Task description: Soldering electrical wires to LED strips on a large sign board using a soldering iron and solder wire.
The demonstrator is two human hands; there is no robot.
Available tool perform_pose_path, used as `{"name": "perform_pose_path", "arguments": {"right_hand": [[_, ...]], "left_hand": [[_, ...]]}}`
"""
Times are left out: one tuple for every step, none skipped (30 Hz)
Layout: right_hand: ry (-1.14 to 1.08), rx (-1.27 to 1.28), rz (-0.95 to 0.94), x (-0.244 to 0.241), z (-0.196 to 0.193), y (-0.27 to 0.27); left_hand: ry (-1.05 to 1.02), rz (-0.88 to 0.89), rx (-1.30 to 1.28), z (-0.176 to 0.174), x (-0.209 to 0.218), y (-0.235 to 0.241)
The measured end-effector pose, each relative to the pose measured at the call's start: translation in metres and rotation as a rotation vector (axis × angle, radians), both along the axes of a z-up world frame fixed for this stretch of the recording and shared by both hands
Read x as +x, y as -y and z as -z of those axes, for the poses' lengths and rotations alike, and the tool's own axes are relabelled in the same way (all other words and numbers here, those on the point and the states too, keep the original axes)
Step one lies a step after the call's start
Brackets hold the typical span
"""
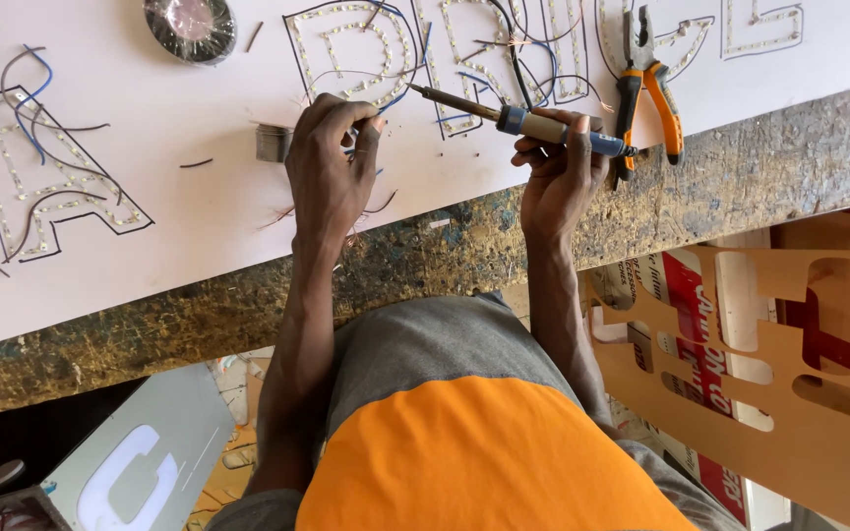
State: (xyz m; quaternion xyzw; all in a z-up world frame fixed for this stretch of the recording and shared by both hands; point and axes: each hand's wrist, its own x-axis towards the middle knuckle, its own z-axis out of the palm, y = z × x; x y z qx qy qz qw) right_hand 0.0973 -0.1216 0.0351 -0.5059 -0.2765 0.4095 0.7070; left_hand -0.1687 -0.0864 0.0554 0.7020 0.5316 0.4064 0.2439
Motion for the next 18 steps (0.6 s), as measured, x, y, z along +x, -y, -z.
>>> {"name": "perform_pose_path", "arguments": {"right_hand": [[-0.002, 0.000, -0.001, 0.000, -0.001, 0.001], [-0.017, -0.011, 0.002, 0.001, -0.002, 0.003], [-0.031, -0.018, 0.003, 0.002, -0.003, 0.002], [-0.034, -0.014, -0.003, 0.002, -0.002, 0.002], [-0.060, -0.010, 0.015, 0.002, -0.001, 0.003], [-0.087, -0.005, 0.033, 0.003, 0.000, 0.004], [-0.089, -0.004, 0.031, 0.005, 0.004, 0.006], [-0.109, 0.004, 0.029, 0.007, 0.007, 0.007], [-0.127, 0.016, 0.027, 0.009, 0.011, 0.007], [-0.128, 0.021, 0.025, 0.011, 0.016, 0.007], [-0.163, 0.032, 0.031, 0.013, 0.022, 0.007], [-0.197, 0.044, 0.036, 0.016, 0.028, 0.007], [-0.197, 0.046, 0.037, 0.015, 0.025, 0.009], [-0.203, 0.037, 0.039, 0.014, 0.022, 0.011], [-0.207, 0.030, 0.045, 0.014, 0.018, 0.012], [-0.203, 0.035, 0.051, 0.016, 0.018, 0.011], [-0.224, 0.031, 0.049, 0.018, 0.017, 0.013], [-0.245, 0.028, 0.047, 0.019, 0.017, 0.014]], "left_hand": [[-0.002, -0.001, 0.000, -0.007, -0.005, 0.002], [0.022, -0.013, 0.028, -0.014, -0.010, 0.003], [0.046, -0.029, 0.060, -0.022, -0.014, 0.004], [0.044, -0.034, 0.063, -0.035, -0.022, 0.007], [0.022, -0.012, 0.082, -0.049, -0.029, 0.009], [0.000, 0.010, 0.101, -0.062, -0.036, 0.011], [-0.003, 0.008, 0.102, -0.060, -0.044, 0.014], [-0.091, 0.074, 0.066, -0.057, -0.052, 0.016], [-0.179, 0.139, 0.035, -0.055, -0.059, 0.017], [-0.180, 0.137, 0.041, -0.046, -0.063, 0.019], [-0.250, 0.161, -0.024, -0.038, -0.066, 0.020], [-0.320, 0.185, -0.089, -0.030, -0.069, 0.022], [-0.319, 0.186, -0.087, -0.031, -0.068, 0.025], [-0.351, 0.192, -0.122, -0.032, -0.067, 0.029], [-0.381, 0.202, -0.153, -0.033, -0.065, 0.030], [-0.379, 0.208, -0.148, -0.035, -0.063, 0.027], [-0.312, 0.216, -0.133, -0.036, -0.061, 0.027], [-0.246, 0.225, -0.119, -0.038, -0.059, 0.028]]}}
